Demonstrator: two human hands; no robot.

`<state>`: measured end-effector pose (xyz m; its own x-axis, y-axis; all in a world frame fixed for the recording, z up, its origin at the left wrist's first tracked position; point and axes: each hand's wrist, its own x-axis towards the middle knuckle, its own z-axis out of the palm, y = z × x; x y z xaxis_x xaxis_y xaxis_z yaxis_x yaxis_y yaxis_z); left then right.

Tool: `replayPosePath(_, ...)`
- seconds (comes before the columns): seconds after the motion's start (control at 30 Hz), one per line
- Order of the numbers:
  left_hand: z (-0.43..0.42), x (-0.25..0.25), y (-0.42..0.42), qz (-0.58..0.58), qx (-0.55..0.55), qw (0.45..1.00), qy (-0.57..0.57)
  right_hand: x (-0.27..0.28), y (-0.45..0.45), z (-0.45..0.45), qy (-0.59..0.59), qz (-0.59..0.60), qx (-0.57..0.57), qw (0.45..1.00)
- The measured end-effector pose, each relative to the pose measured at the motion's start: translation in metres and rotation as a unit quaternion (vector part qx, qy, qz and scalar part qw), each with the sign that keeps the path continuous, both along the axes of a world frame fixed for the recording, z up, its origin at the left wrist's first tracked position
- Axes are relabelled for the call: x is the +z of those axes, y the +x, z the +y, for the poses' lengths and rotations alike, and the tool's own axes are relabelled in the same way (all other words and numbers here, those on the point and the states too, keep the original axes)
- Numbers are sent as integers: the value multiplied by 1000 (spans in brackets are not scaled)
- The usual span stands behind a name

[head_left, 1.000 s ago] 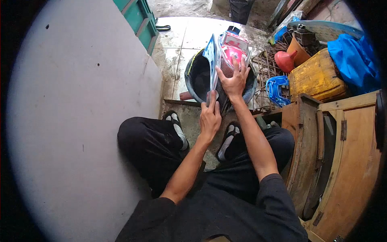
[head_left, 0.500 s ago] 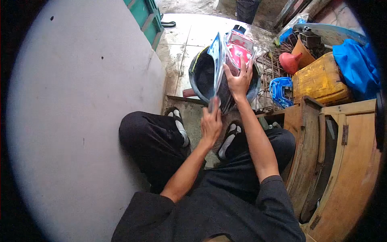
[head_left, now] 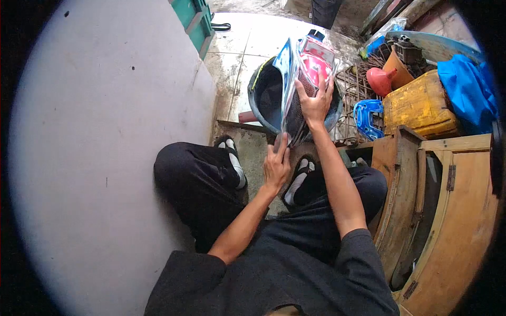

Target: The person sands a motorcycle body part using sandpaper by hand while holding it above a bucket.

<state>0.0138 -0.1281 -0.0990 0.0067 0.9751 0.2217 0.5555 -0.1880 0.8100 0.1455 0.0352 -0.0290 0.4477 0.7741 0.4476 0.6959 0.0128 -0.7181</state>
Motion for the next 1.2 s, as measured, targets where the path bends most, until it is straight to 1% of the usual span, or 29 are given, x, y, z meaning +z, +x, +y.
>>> replayPosePath(0.07,21,21,4,-15,22,1000,13,-3,0,-5,-15,10,-2,1000)
replayPosePath(0.1,35,33,4,11,25,999,-30,-4,1,-6,-16,12,-3,1000)
replayPosePath(0.13,42,38,4,9,28,999,-22,-2,1,0,-8,12,-1,1000)
replayPosePath(0.17,50,45,4,20,19,999,-34,1,0,-2,-34,16,-7,999)
replayPosePath(0.2,60,52,5,30,11,999,-42,-2,1,-2,-28,13,-9,999)
replayPosePath(0.23,55,46,7,41,25,999,-19,-1,1,-3,-35,14,-8,999)
replayPosePath(0.27,42,36,7,8,23,1000,-10,2,1,-3,-40,15,-7,999)
replayPosePath(0.3,31,27,9,-30,24,995,87,0,1,-2,-30,7,-6,1000)
replayPosePath(0.37,-6,8,7,-19,6,1000,-4,-3,2,-3,-14,-1,-5,1000)
replayPosePath(0.4,-1,15,7,-19,5,1000,-1,0,2,0,-10,-1,-6,1000)
replayPosePath(0.47,4,26,7,-33,-2,997,-73,1,1,-3,-3,-13,-3,1000)
replayPosePath(0.5,18,32,9,-5,13,999,-44,5,-1,-5,-19,2,0,1000)
replayPosePath(0.53,31,34,11,-8,15,999,-47,4,-1,-8,-22,-1,2,1000)
replayPosePath(0.6,56,41,13,-3,23,1000,0,4,-1,-4,-10,-8,-1,1000)
replayPosePath(0.63,59,46,10,29,17,999,-39,4,-1,-4,-9,-15,-4,1000)
replayPosePath(0.67,56,47,11,30,14,999,-37,4,0,-4,-7,-14,-7,1000)
replayPosePath(0.73,34,33,9,3,27,999,34,5,-2,-5,-1,-15,-3,1000)
replayPosePath(0.77,20,17,7,-2,21,1000,23,3,-2,-5,0,-11,-6,1000)
replayPosePath(0.8,10,11,5,1,19,1000,23,1,-2,-4,3,-16,-5,1000)
replayPosePath(0.87,-1,3,5,-12,19,1000,-15,0,1,-3,6,-23,-5,1000)
replayPosePath(0.9,9,11,6,-8,23,999,37,1,1,-3,4,-18,-3,1000)
replayPosePath(0.93,21,20,5,-6,22,999,34,2,0,-4,1,-13,-2,1000)
replayPosePath(1.03,49,45,3,28,18,996,-82,3,-1,-4,-11,7,-2,1000)
replayPosePath(1.07,45,41,3,27,19,996,-82,4,-1,-5,-12,6,-1,1000)
replayPosePath(1.13,26,23,3,-30,10,999,19,4,-1,-5,-18,-7,-6,1000)
replayPosePath(1.2,3,8,1,-21,5,999,43,1,1,-4,-15,-11,-5,1000)
